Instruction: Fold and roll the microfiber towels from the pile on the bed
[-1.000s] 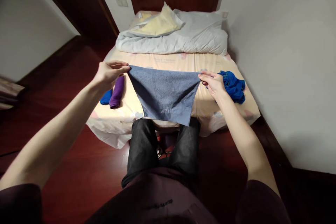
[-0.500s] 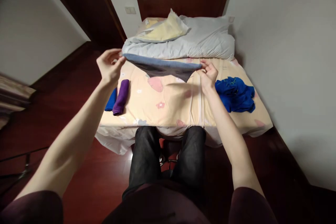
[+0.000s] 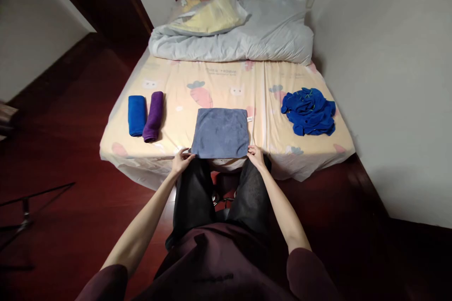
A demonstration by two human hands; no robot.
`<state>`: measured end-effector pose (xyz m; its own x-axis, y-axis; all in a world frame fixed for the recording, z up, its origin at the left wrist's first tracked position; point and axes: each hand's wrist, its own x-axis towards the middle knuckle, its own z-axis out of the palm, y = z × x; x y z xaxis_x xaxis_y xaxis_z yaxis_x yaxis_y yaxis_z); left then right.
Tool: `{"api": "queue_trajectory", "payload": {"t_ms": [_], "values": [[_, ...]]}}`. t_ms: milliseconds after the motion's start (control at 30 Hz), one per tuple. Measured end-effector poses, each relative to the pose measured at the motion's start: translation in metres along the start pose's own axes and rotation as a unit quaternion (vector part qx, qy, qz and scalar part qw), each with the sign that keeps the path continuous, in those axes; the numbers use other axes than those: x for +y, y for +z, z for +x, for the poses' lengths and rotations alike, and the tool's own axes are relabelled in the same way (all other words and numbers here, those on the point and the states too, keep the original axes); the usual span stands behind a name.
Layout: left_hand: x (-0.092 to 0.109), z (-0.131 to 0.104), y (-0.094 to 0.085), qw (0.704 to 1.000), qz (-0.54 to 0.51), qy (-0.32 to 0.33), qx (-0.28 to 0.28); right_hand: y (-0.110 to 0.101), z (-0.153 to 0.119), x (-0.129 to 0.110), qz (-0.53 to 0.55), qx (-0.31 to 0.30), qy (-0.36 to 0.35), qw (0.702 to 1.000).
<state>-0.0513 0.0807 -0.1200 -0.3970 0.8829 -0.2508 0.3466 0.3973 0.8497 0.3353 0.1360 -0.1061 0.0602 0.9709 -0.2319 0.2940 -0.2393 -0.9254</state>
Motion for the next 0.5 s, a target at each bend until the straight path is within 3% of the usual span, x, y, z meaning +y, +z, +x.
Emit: {"api": "queue_trajectory", "payload": {"t_ms": [200, 500], "values": [[0.001, 0.009, 0.003, 0.995, -0.091, -0.037, 0.01, -0.005, 0.016, 0.0, 0.019, 0.009, 0.029, 0.999], [-0.017, 0.001, -0.007, 0.985, -0.169, 0.014, -0.01, -0.031, 0.014, 0.029, 0.034, -0.003, 0.02, 0.999]]}}
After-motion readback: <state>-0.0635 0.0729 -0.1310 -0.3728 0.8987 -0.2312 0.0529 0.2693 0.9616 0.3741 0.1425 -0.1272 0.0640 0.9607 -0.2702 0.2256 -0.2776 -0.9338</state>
